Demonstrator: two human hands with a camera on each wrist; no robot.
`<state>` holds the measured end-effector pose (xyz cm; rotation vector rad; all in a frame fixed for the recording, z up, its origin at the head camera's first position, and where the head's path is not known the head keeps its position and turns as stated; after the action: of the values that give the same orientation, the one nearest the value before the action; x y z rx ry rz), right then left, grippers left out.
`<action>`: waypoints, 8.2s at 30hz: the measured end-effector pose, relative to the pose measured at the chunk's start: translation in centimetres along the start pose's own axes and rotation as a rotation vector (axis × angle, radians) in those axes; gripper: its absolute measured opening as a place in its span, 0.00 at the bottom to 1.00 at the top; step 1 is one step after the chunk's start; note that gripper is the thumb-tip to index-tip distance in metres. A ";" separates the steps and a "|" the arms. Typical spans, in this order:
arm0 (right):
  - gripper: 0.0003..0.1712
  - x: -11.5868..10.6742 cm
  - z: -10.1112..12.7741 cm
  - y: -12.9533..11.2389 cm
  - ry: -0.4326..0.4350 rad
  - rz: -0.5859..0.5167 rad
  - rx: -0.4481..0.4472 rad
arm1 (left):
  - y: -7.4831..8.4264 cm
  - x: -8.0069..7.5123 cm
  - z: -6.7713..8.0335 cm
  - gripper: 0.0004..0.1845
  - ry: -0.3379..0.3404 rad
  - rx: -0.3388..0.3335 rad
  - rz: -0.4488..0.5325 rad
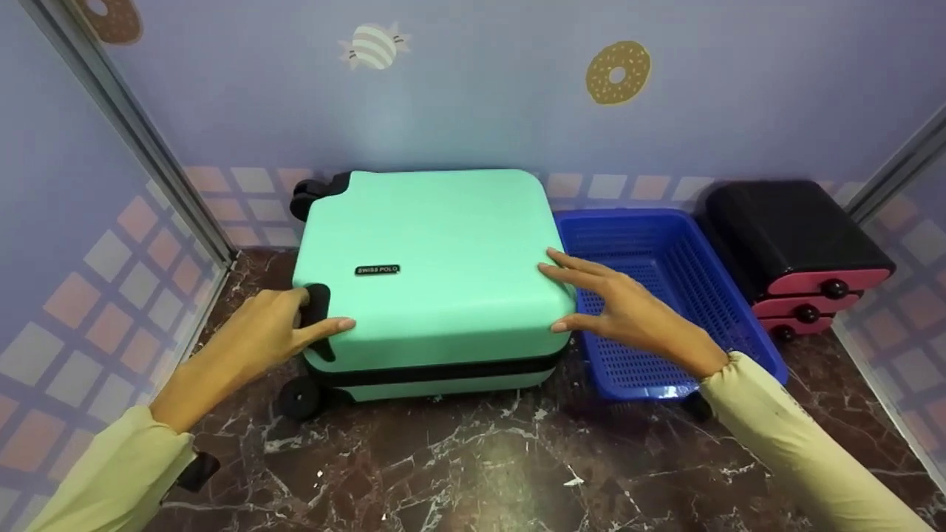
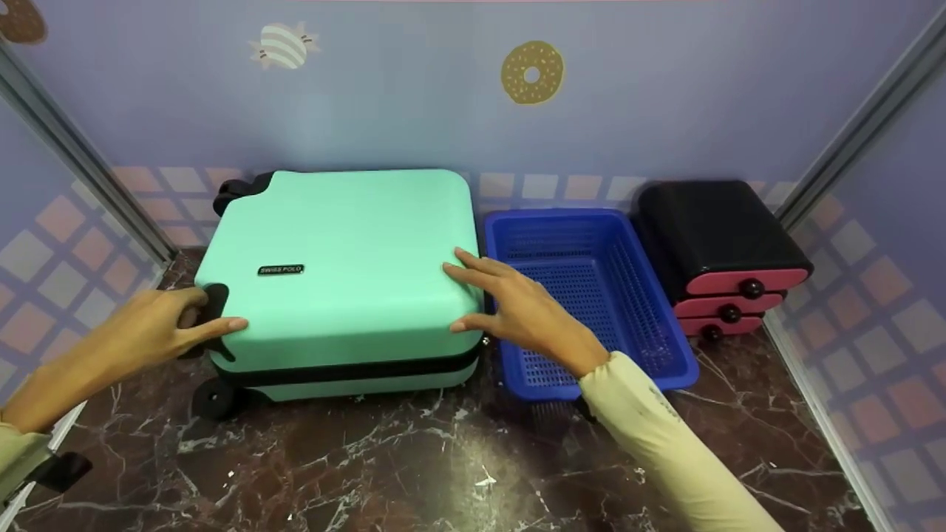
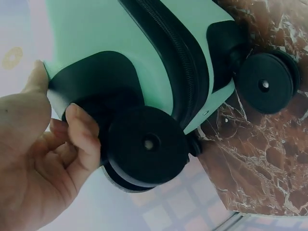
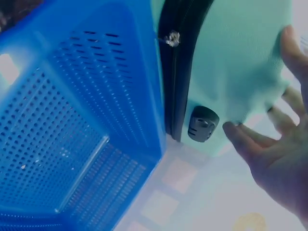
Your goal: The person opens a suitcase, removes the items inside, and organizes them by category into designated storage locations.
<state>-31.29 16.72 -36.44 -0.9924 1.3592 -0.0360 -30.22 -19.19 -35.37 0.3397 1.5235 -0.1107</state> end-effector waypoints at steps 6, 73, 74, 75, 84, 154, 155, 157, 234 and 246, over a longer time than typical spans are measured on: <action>0.42 -0.1 0.6 0.1 0.059 -0.035 0.010 | 0.5 -0.5 0.4 0.32 0.033 0.018 0.034; 0.15 7.5 5.6 0.5 0.197 -0.172 0.212 | 6.5 -0.5 -1.5 0.45 0.153 0.330 -0.151; 0.15 7.9 5.6 0.0 0.182 -0.164 0.200 | 6.5 -0.6 -1.5 0.45 0.153 0.328 -0.151; 0.16 8.3 5.5 -0.5 0.169 -0.164 0.186 | 6.6 -0.6 -1.6 0.45 0.156 0.328 -0.154; 0.15 11.8 3.1 -3.8 0.102 -0.209 0.066 | 6.9 -0.4 -1.5 0.45 0.164 0.338 -0.157; 0.42 2.5 0.8 -3.8 0.312 0.184 -0.232 | 12.2 12.4 4.6 0.28 -0.025 0.058 0.607; 0.42 2.5 0.9 -3.8 0.314 0.189 -0.236 | 12.0 13.6 4.4 0.31 -0.111 -0.003 0.725; 0.42 2.5 0.8 -3.9 0.318 0.195 -0.241 | 12.1 15.3 3.9 0.36 -0.238 -0.088 0.943; 0.41 2.1 1.0 -4.1 0.374 0.231 -0.202 | -9.2 4.0 5.3 0.26 0.294 -0.152 0.365; 0.41 2.2 1.1 -5.0 0.409 0.214 -0.112 | -4.3 -0.2 3.3 0.33 0.235 0.071 0.062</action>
<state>-27.25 13.08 -35.27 -0.9592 1.8547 -0.0018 -28.29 -24.20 -35.81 0.4695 1.7425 -0.0780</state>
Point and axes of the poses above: each hand's wrist, its own z-axis away from the middle knuckle, its own x-axis out of the palm, y = z × x, the point moved 10 cm from there along -z, towards the middle knuckle, and after that the axes turned 10 degrees about -z, right-handed, at the moved point
